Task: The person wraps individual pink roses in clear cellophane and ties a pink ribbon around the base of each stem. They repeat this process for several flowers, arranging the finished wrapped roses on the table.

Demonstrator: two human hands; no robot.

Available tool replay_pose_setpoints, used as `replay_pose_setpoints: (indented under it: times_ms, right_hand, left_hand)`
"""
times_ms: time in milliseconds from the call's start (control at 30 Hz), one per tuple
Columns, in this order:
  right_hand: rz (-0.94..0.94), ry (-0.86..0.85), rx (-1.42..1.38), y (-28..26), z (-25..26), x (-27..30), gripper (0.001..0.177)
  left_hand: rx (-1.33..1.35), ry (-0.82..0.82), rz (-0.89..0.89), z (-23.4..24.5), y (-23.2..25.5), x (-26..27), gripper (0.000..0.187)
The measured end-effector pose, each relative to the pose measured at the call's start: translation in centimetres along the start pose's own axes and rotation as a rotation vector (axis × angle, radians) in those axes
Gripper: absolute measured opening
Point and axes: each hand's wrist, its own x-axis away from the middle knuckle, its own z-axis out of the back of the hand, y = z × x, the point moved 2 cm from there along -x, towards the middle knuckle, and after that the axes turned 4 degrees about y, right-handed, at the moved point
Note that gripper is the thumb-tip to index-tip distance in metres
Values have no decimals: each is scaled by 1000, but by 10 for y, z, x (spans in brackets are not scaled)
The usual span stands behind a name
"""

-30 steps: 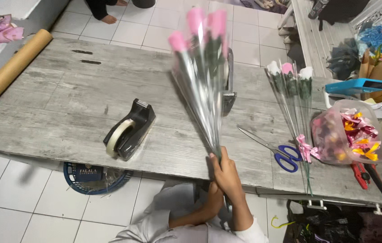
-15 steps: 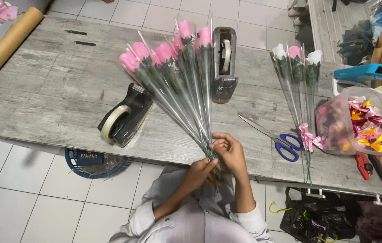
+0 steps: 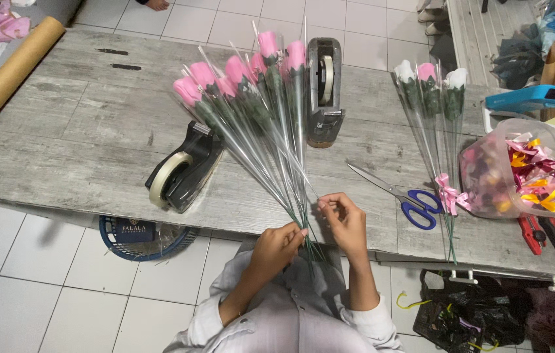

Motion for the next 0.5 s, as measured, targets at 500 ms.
replay_pose_setpoints:
  times_ms: [500]
  right_hand:
    - [-132,-56,-794,-7,21,34,8]
  left_hand:
    - [259,133,-121,-47,36,-12,25]
